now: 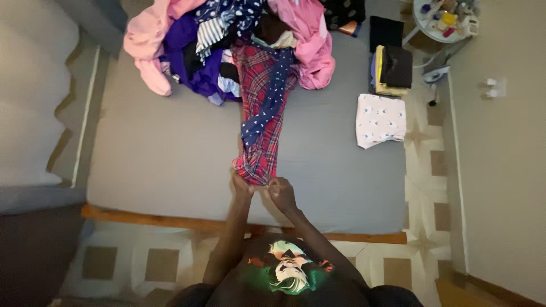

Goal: The person folds a pair of plaid trousers on a bed, aligning the legs and smoothing the fabric by hand before folding them into a small rectangle.

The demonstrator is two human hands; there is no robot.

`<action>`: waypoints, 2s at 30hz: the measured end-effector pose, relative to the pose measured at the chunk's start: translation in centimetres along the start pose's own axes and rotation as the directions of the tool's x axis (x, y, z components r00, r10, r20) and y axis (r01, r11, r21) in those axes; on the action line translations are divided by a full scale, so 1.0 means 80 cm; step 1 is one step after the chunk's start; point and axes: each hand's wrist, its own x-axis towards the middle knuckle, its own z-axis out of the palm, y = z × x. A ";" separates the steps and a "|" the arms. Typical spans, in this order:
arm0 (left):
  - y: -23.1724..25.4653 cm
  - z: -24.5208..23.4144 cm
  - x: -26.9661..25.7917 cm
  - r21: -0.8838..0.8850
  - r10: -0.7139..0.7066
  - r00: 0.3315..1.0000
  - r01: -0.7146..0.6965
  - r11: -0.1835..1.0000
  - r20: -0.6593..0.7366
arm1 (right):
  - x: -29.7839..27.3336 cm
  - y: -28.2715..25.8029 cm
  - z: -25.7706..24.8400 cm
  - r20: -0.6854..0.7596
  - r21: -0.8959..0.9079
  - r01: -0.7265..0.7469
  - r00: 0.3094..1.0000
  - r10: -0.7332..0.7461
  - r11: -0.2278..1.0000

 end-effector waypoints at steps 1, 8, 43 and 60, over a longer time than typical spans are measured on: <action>0.004 0.000 -0.005 -0.032 -0.036 0.998 0.035 0.999 -0.050 | -0.007 0.001 0.003 0.116 0.184 -0.188 0.979 0.169 0.965; 0.013 0.002 -0.036 -0.057 -0.022 0.998 0.026 0.998 0.065 | 0.006 0.018 0.032 0.553 0.618 -0.726 0.675 0.488 0.303; 0.142 0.065 0.089 0.543 -0.009 0.549 -0.829 -0.136 0.836 | 0.024 -0.106 0.150 -0.087 -0.143 0.182 0.977 -0.195 0.973; 0.284 0.021 0.062 0.885 -0.493 0.741 -0.323 0.334 0.456 | 0.149 -0.080 0.046 -0.038 0.975 0.006 0.989 0.143 0.221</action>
